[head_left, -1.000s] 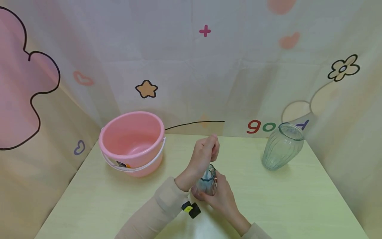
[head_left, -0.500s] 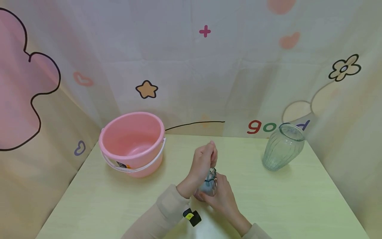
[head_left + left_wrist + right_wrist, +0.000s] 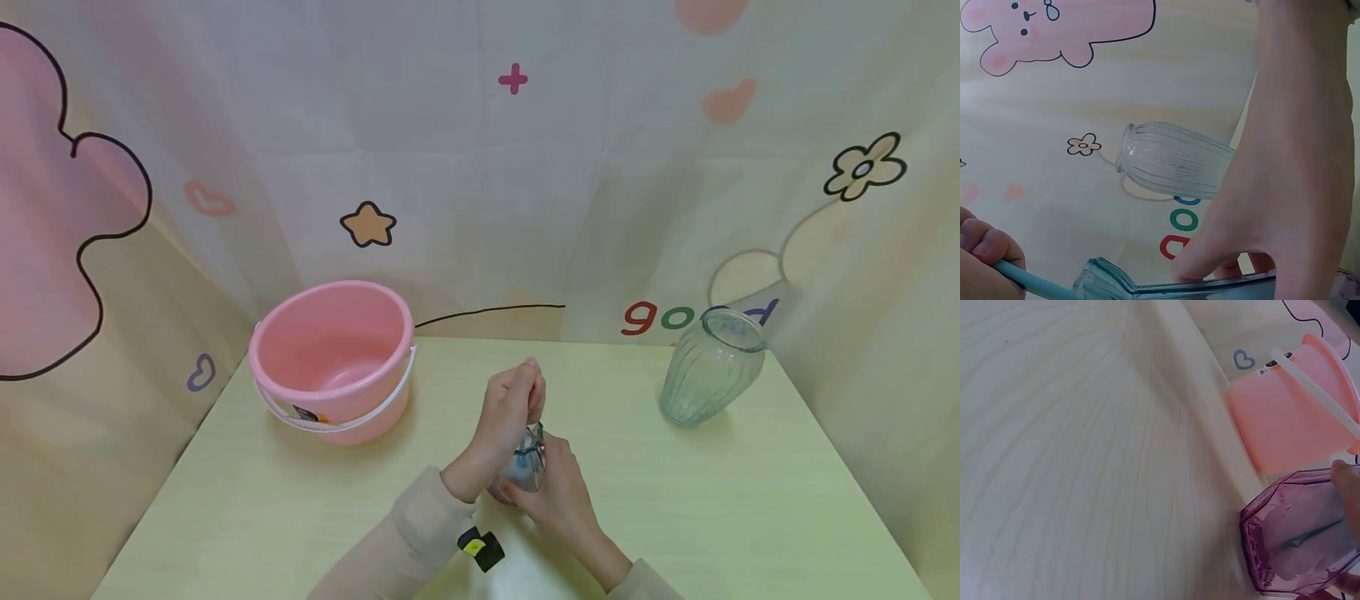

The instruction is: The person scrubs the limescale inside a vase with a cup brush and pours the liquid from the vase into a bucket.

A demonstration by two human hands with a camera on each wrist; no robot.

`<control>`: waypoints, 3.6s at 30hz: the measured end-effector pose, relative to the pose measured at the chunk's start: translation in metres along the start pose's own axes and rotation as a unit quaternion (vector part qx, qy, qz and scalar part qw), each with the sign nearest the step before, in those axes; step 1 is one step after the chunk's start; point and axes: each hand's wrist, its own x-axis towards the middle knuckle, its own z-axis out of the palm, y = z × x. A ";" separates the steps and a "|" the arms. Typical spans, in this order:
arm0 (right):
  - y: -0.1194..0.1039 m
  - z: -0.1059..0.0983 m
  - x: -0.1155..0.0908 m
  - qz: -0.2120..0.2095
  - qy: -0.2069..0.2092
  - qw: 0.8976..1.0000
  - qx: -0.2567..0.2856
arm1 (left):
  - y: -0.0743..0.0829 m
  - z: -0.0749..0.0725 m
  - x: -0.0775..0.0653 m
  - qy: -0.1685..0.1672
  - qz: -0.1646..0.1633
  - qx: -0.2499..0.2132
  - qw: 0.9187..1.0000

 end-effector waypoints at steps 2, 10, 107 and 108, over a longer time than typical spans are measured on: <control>0.000 0.000 0.000 0.002 -0.001 1.000 0.002 | 0.001 0.000 0.000 -0.001 0.000 0.004 1.000; -0.002 -0.001 0.000 0.037 -0.015 0.999 -0.002 | 0.012 0.001 0.005 -0.011 0.016 0.018 1.000; -0.002 0.004 0.001 -0.030 0.028 0.996 -0.083 | 0.079 0.012 0.031 -0.013 0.070 0.037 0.997; -0.002 0.004 0.001 -0.035 0.031 0.996 -0.082 | 0.079 0.012 0.032 -0.012 0.071 0.040 0.997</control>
